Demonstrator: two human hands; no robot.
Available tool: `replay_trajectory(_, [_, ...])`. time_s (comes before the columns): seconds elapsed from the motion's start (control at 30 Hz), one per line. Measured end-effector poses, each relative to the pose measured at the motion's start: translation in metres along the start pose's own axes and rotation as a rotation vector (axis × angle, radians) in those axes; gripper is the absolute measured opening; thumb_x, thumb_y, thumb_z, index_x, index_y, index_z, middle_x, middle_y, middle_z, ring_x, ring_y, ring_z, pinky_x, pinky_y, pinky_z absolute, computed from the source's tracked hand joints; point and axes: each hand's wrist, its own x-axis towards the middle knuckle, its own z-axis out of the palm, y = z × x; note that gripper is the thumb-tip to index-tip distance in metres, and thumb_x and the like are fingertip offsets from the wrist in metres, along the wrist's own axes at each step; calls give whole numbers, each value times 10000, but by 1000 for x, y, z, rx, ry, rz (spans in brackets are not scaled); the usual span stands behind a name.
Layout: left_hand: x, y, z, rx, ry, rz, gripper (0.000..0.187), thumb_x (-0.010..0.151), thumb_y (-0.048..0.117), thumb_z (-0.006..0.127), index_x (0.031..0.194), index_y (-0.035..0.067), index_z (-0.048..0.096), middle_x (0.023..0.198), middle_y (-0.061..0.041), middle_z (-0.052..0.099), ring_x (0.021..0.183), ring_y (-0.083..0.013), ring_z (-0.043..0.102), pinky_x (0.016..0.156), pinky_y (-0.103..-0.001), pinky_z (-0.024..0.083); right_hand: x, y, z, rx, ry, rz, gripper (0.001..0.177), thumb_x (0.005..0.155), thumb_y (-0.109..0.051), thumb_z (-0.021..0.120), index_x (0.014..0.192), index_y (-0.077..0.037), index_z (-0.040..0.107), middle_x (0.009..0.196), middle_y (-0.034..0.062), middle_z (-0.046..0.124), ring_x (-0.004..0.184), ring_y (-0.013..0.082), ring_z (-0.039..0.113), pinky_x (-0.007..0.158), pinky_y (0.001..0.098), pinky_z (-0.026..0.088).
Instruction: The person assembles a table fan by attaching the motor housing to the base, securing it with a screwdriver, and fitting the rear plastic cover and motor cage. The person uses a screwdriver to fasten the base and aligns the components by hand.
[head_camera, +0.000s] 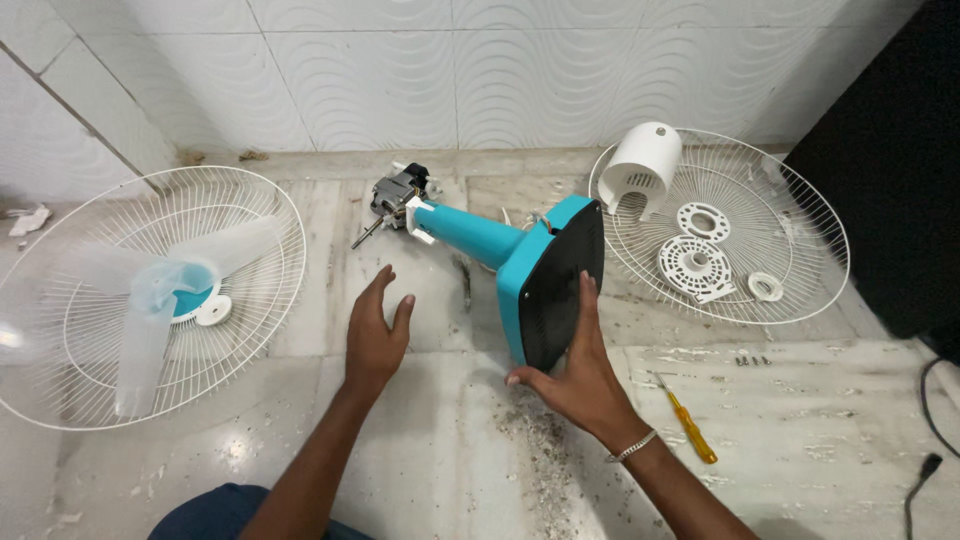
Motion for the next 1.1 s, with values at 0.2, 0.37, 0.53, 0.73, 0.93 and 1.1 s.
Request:
replay_trajectory(0.2, [61, -29, 11, 328, -84, 232, 669, 923, 243, 716, 1474, -32, 455, 1423, -273, 541, 1399, -447, 434, 1096, -548, 392, 12, 3, 12, -9, 71, -29, 1414, 665, -414, 939, 1582, -46, -72, 1645, 344, 57, 1525, 466, 188, 1195, 473, 290])
replay_trajectory(0.37, [115, -50, 18, 513, -48, 181, 725, 804, 258, 784, 1372, -76, 482, 1348, -283, 569, 1277, -489, 487, 975, -577, 411, 14, 8, 8, -7, 66, -48, 1305, 729, -372, 891, 1606, -70, -27, 1644, 363, 52, 1505, 487, 273, 1160, 468, 374])
replay_trajectory(0.53, [135, -78, 22, 621, -302, -72, 297, 933, 215, 719, 1128, 12, 625, 1165, -214, 660, 1059, -422, 656, 901, -563, 507, 18, 13, 1, 0, 43, 51, 1263, 721, -346, 899, 1606, -143, 21, 1648, 329, 130, 1453, 464, 363, 1107, 467, 440])
replay_trajectory(0.73, [134, -114, 21, 628, -300, 40, 174, 790, 40, 721, 951, -9, 676, 998, -254, 700, 973, -434, 681, 866, -507, 552, 23, 19, -13, 44, 52, 101, 1187, 688, -314, 843, 1622, -173, 124, 1441, 283, 523, 1286, 379, 608, 1044, 431, 541])
replay_trajectory(0.93, [115, -120, 6, 607, -386, -103, 193, 774, 67, 730, 942, -16, 687, 938, -261, 721, 937, -430, 700, 852, -503, 557, 27, 33, -29, 31, -1, 25, 1196, 681, -239, 863, 1619, -164, 124, 1464, 290, 516, 1307, 389, 574, 1043, 467, 519])
replay_trajectory(1.1, [80, -105, -15, 486, -350, -229, 240, 813, 112, 705, 1029, 11, 725, 1000, -241, 739, 975, -418, 709, 884, -481, 562, 31, 48, -41, 96, -17, 22, 1005, 785, -209, 819, 1607, -166, 241, 1494, 223, 521, 1347, 337, 557, 1043, 446, 532])
